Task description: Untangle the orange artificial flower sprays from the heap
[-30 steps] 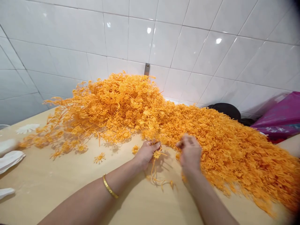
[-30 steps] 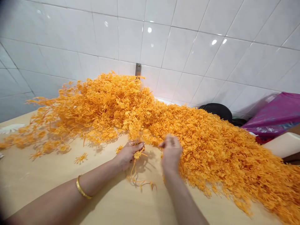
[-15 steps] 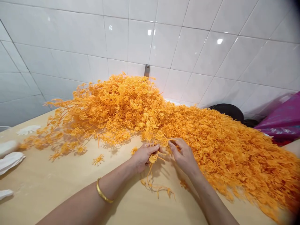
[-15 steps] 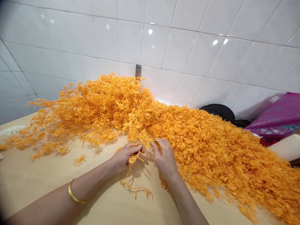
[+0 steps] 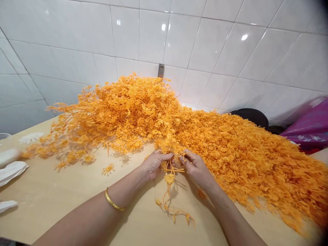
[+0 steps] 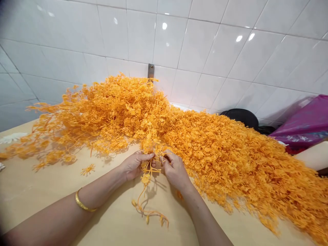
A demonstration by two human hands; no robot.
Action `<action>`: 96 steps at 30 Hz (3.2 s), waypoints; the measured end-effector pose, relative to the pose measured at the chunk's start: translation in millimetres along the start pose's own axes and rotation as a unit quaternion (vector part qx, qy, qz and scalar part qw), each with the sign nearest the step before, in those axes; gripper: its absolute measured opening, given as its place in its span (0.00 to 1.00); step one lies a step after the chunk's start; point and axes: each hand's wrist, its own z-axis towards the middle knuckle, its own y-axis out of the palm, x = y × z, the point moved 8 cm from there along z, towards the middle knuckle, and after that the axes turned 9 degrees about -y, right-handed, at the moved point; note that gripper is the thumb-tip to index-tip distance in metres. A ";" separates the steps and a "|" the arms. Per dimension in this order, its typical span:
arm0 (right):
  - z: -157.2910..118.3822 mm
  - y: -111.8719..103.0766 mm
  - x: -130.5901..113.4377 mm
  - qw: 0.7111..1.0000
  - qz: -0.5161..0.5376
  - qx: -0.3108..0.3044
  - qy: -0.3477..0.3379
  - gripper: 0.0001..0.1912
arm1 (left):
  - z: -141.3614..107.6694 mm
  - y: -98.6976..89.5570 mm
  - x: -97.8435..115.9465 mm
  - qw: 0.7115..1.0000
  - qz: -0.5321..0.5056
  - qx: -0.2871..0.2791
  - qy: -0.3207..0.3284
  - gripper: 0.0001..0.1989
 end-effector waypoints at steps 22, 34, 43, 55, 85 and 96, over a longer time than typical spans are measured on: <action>-12.1 -25.3 -50.0 0.975 -0.128 0.076 -0.163 0.15 | -3.4 -16.6 16.5 0.986 -0.057 0.112 0.107 0.03; -7.9 -3.6 -14.5 0.997 -0.061 0.002 -0.052 0.10 | 0.5 -9.0 9.8 0.991 -0.134 -0.023 -0.020 0.04; -13.4 -38.7 6.6 0.977 -0.039 0.207 0.040 0.15 | -5.9 18.4 -2.5 0.990 -0.080 -0.113 -0.017 0.08; -16.6 -77.6 1.0 0.946 0.075 0.316 0.007 0.14 | 2.7 -10.8 15.1 0.998 0.006 0.007 0.060 0.07; -27.3 -56.7 -53.0 0.932 -0.241 0.266 -0.059 0.05 | 2.5 -11.1 18.7 0.992 0.043 0.047 0.106 0.08; -9.3 -55.7 4.9 0.969 -0.202 0.143 0.023 0.14 | -10.3 12.4 3.0 0.996 0.052 -0.074 0.018 0.08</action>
